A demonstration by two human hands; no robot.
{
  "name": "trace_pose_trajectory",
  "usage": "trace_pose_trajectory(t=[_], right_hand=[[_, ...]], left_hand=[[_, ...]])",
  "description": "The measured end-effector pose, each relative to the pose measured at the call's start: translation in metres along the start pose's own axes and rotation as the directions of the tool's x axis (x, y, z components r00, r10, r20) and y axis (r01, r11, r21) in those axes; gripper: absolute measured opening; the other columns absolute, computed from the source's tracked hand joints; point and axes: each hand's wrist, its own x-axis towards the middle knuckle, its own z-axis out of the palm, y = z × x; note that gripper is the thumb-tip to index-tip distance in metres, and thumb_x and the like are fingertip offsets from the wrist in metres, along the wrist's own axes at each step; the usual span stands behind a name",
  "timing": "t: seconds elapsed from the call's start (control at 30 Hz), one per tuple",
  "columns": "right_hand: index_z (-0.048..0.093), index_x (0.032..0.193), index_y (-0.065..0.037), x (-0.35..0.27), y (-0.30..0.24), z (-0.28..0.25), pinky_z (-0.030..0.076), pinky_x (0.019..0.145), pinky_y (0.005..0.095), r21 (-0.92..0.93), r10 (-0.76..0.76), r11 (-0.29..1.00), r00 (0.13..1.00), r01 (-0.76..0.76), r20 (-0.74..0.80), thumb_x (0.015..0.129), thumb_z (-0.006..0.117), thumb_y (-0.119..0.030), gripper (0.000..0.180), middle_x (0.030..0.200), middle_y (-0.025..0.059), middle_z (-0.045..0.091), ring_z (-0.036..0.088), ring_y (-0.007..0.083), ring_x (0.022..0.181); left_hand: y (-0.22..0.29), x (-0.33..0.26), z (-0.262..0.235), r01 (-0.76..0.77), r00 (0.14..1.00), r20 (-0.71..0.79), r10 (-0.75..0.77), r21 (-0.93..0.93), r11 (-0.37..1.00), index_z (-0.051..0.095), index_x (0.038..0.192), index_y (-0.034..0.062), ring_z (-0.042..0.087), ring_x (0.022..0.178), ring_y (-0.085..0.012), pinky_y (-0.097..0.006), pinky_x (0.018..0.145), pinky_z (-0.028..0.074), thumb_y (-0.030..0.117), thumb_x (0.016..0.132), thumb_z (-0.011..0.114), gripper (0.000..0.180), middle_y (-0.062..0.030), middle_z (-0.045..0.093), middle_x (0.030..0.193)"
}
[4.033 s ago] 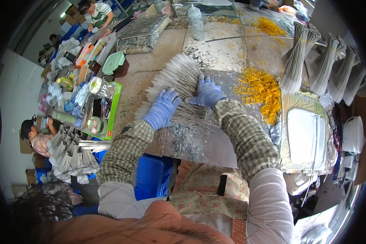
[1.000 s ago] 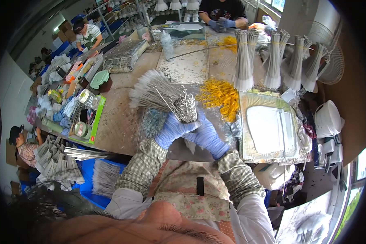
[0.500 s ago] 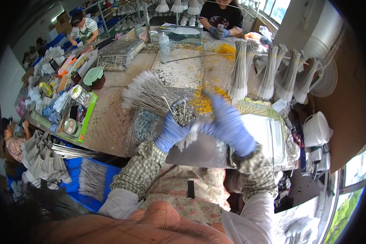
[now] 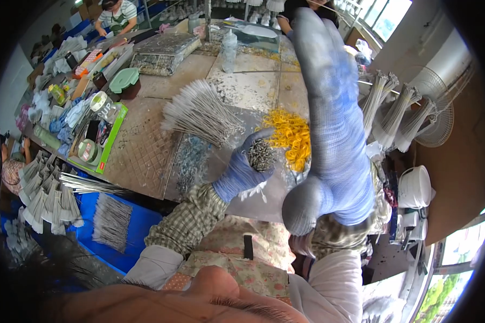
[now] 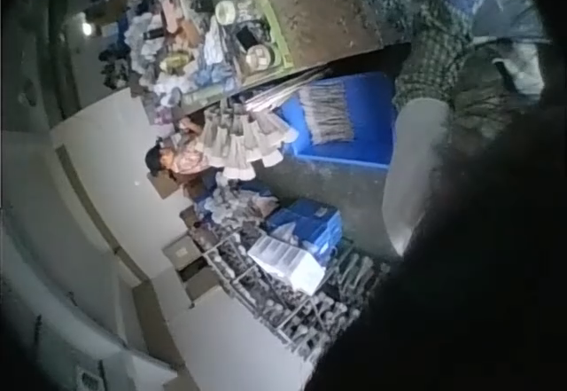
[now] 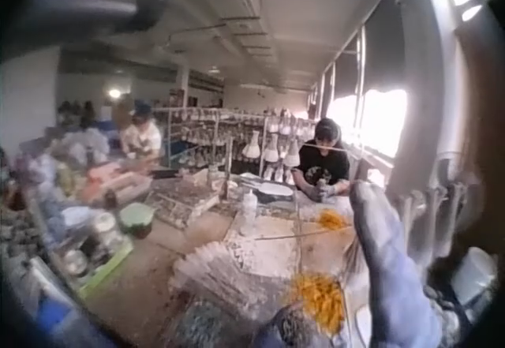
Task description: Bundling fiber strands, securing them with rubber bands, and applying adhesive or coating to the ends.
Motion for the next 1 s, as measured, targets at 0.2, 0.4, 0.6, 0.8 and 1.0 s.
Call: trace_pose_trajectory(t=[0.2, 0.4, 0.6, 0.8, 1.0], right_hand=[[0.011, 0.149, 0.005, -0.019, 0.034, 0.058, -0.008, 0.114, 0.0541, -0.267, 0.210, 0.960, 0.855, -0.089, 0.473, 0.083, 0.027, -0.079, 0.107, 0.154, 0.0280, 0.015, 0.009, 0.0359, 0.146], [0.013, 0.150, 0.000, -0.029, 0.016, 0.056, 0.006, 0.116, 0.0483, -0.236, 0.214, 0.953, 0.974, -0.190, 0.080, 0.068, 0.043, -0.087, 0.124, 0.153, 0.0261, 0.019, 0.017, 0.0378, 0.143], [0.009, 0.151, -0.002, -0.094, 0.061, 0.131, 0.020, 0.115, 0.0481, 0.524, 0.296, 0.839, 0.932, -0.148, -0.210, 0.065, 0.068, -0.069, 0.123, 0.153, 0.0240, 0.019, 0.022, 0.0349, 0.141], [0.024, 0.146, -0.007, -0.176, 0.060, 0.208, 0.031, 0.110, 0.0392, 0.622, 0.538, 0.580, 0.821, -0.527, 0.193, 0.068, 0.085, -0.033, 0.103, 0.145, 0.0165, 0.035, 0.034, 0.0271, 0.133], [0.046, 0.134, -0.006, -0.189, 0.058, 0.215, 0.040, 0.102, 0.0347, 0.735, 0.576, 0.381, 0.766, -0.561, 0.286, 0.075, 0.081, -0.026, 0.072, 0.130, 0.0123, 0.053, 0.050, 0.0232, 0.120]], left_hand=[[-0.035, 0.012, 0.017, -0.308, 0.946, -0.175, 0.273, -0.221, 0.925, 0.035, 0.141, 0.0045, 0.059, 0.114, -0.0213, -0.036, 0.093, 0.050, 0.040, 0.081, 0.073, 0.079, -0.0172, 0.061, 0.120], [-0.021, 0.002, 0.003, 0.031, 0.999, -0.016, -0.029, 0.140, 0.990, 0.042, 0.134, 0.0077, 0.062, 0.106, -0.0206, -0.035, 0.089, 0.051, 0.027, 0.080, 0.076, 0.066, -0.0111, 0.064, 0.110], [-0.015, 0.004, -0.002, -0.045, 0.972, -0.225, 0.062, 0.081, 0.996, 0.049, 0.126, 0.0043, 0.058, 0.110, -0.0190, -0.030, 0.090, 0.050, 0.019, 0.074, 0.080, 0.063, -0.0112, 0.057, 0.121], [-0.025, -0.026, 0.023, -0.180, 0.944, -0.221, 0.244, 0.273, 0.945, 0.025, 0.144, 0.0071, 0.053, 0.113, -0.0246, -0.038, 0.101, 0.042, 0.026, 0.057, 0.091, 0.111, -0.0135, 0.051, 0.127], [-0.128, -0.052, -0.012, 0.031, 0.985, 0.143, -0.091, 0.376, 0.926, 0.018, 0.147, 0.0125, 0.046, 0.127, -0.0299, -0.042, 0.108, 0.036, 0.040, 0.049, 0.094, 0.127, -0.0179, 0.044, 0.138]])
